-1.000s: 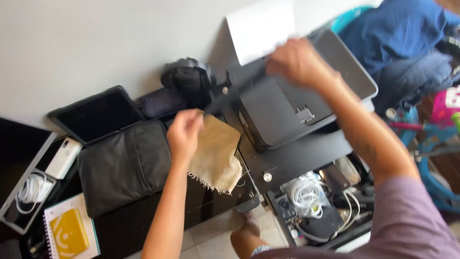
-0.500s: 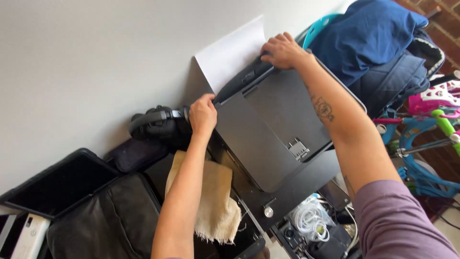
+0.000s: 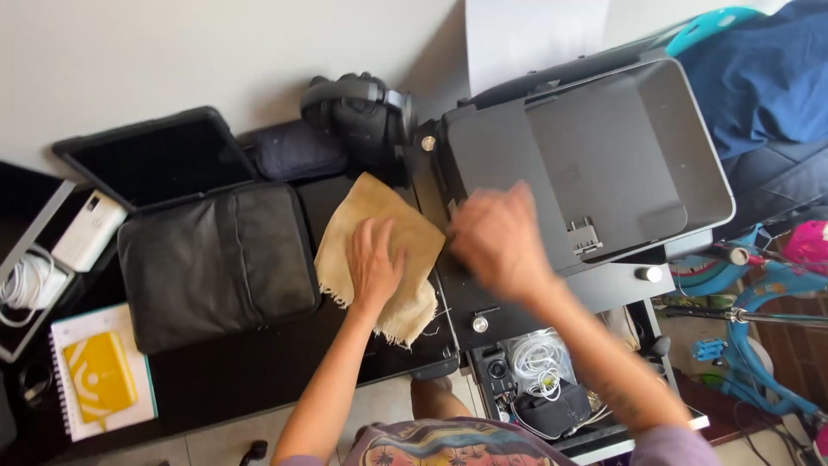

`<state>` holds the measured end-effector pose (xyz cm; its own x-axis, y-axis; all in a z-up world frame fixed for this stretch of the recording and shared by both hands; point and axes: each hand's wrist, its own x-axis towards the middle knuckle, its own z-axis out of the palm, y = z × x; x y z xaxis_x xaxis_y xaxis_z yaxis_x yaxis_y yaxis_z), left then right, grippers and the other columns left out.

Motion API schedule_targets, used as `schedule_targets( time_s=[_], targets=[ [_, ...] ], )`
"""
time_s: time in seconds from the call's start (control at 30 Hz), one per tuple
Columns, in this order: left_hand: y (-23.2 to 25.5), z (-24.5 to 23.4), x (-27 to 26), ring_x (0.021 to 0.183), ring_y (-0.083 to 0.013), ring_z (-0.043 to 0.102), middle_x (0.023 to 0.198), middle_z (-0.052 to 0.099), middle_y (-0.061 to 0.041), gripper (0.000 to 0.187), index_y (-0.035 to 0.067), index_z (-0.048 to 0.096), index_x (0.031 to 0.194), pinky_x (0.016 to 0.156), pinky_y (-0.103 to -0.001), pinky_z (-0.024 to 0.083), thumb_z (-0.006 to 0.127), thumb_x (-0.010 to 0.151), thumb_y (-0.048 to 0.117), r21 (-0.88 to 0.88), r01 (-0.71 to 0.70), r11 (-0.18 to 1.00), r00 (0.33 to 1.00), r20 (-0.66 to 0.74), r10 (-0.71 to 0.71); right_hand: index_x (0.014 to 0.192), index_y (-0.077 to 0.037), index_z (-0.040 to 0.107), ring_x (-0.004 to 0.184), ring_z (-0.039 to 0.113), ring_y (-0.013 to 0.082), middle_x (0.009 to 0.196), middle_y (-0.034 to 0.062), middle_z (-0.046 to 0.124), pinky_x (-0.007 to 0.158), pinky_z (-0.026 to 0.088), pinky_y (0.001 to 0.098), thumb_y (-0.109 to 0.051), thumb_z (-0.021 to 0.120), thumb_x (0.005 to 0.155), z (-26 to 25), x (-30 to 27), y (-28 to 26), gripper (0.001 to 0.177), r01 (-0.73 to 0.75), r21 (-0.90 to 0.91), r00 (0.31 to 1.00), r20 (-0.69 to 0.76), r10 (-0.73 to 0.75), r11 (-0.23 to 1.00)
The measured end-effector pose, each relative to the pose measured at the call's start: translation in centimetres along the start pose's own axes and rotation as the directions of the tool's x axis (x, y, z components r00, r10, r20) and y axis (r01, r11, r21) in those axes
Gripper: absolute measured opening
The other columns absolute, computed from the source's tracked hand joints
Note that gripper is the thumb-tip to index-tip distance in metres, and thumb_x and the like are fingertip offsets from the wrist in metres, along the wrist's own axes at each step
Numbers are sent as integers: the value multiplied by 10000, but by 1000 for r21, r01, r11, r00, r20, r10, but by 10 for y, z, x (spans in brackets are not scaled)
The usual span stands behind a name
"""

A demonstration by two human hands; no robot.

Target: The person organizes the contents of a desk drawer by hand, moving items like cables, cases, and small office supplies between the drawer and the desk surface.

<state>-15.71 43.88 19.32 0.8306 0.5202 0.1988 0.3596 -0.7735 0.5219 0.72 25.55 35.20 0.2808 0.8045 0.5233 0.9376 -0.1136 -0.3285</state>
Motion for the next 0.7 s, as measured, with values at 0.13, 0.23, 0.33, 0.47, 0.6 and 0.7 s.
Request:
schedule_targets(
  time_s=[0.13, 0.23, 0.33, 0.47, 0.6, 0.7],
  targets=[
    [-17, 16, -51, 1535, -526, 19, 1664, 94, -240, 1082, 210, 272, 1610, 1125, -812, 130, 713, 780, 745, 122, 362, 924, 891, 246, -382, 999, -182, 721, 1190, 634, 278, 1153, 37, 702, 1140, 287, 586, -257, 769, 895, 101, -84, -88, 137, -9, 205, 999, 47, -1, 979],
    [-15, 33, -68, 1541, -502, 72, 1661, 171, -207, 901, 247, 426, 1554, 1142, -793, 131, 683, 829, 717, 164, 309, 937, 925, 176, -336, 1005, -185, 722, 1191, 635, 234, 1114, -2, 693, 1177, 271, 557, -236, 749, 922, 120, -127, -132, 101, -163, 283, 984, 113, 135, 945],
    [-22, 53, -99, 1553, -437, 163, 1631, 303, -159, 656, 304, 497, 1511, 1173, -743, 96, 624, 947, 614, 213, 111, 971, 986, 97, -134, 953, -166, 726, 1130, 658, 204, 1044, -7, 698, 1198, 257, 503, -237, 733, 944, 112, -159, -158, 73, -196, 257, 980, 96, 176, 946],
    [-31, 65, -164, 1533, -379, 289, 1619, 379, -106, 416, 353, 565, 1437, 1172, -723, 145, 567, 1023, 394, 154, -94, 984, 995, 59, 86, 979, -183, 726, 1103, 667, 188, 1034, -19, 711, 1175, 304, 470, -249, 729, 936, 87, -231, -193, 78, -329, 159, 943, 103, 315, 931],
    [-29, 61, -211, 1415, -292, 483, 1452, 567, -42, 218, 248, 685, 1203, 1162, -634, 261, 620, 1007, 315, 99, -221, 970, 974, -25, 225, 971, -170, 725, 1028, 693, 225, 980, 8, 720, 1113, 399, 469, -226, 732, 939, 67, -316, -242, 65, -518, 118, 855, 82, 512, 847],
    [-35, 72, -253, 1267, -252, 571, 1275, 617, -9, 177, 216, 675, 1099, 1083, -515, 392, 574, 1030, 344, 39, -320, 946, 944, -72, 322, 960, -193, 729, 931, 703, 222, 920, -3, 722, 1067, 438, 462, -241, 742, 927, 67, -389, -283, 60, -642, 127, 767, 80, 637, 756]
  ],
)
